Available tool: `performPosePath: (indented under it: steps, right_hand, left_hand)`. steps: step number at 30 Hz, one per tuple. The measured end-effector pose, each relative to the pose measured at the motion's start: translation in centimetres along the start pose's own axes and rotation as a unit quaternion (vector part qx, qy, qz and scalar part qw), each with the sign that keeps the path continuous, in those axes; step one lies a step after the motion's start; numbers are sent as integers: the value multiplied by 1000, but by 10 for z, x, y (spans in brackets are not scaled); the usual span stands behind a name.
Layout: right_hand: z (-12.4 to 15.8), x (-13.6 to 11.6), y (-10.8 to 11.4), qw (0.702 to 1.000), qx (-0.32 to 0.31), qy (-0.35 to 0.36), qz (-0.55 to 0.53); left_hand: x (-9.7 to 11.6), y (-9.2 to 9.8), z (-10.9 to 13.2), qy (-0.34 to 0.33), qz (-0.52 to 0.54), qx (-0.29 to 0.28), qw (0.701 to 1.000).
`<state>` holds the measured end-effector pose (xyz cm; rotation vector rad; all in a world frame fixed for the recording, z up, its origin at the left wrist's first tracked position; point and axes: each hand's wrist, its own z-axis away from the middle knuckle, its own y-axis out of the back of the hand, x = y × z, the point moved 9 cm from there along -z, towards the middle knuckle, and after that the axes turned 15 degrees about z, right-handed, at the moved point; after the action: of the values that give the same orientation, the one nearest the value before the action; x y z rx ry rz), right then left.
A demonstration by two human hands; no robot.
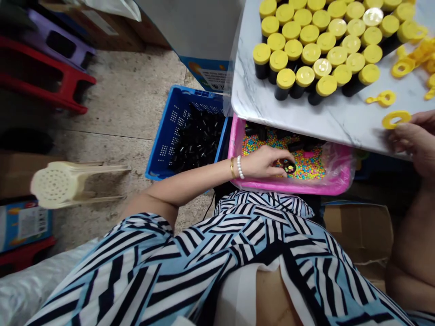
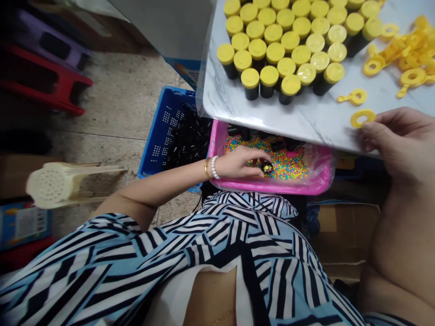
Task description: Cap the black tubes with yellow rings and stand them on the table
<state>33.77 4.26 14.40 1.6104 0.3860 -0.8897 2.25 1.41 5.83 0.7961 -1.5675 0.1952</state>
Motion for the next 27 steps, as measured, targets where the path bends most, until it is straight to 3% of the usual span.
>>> performPosePath:
  steps: [4, 7, 10, 13, 16, 19, 22, 24, 27]
  right_hand:
    - [4, -20, -20, 986, -75, -10, -147]
    - [6, -31, -36, 977, -113, -33, -178]
    - [0, -33, -44, 977, -111, -40, -180]
    - [-6, -32, -42, 978, -96, -34, -184]
    - [3, -35, -39, 981, -107, -16, -162]
    - [24, -42, -43, 977, -160, -5, -144]
    - [38, -48, -46, 976, -169, 7, -136]
    - [41, -49, -48, 980, -153, 13, -126]
    - [42, -50, -53, 984, -133, 18, -117]
  left_hand:
    - [54, 33, -16, -111, 22, 166, 980]
    - [73, 50, -37, -146, 1, 243, 959]
    - [73, 54, -55, -127, -67, 271, 952]
    - [71, 49, -57, -119, -107, 263, 952]
    - [72, 34, -41, -163, -102, 209, 959]
    - [54, 14, -23, -183, -118, 100, 971]
    - [8, -9, -13, -114, -179, -41, 976]
    - [-23, -26, -9, -56, -246, -139, 958]
    - [-40, -47, -9, -29, -318, -220, 922]
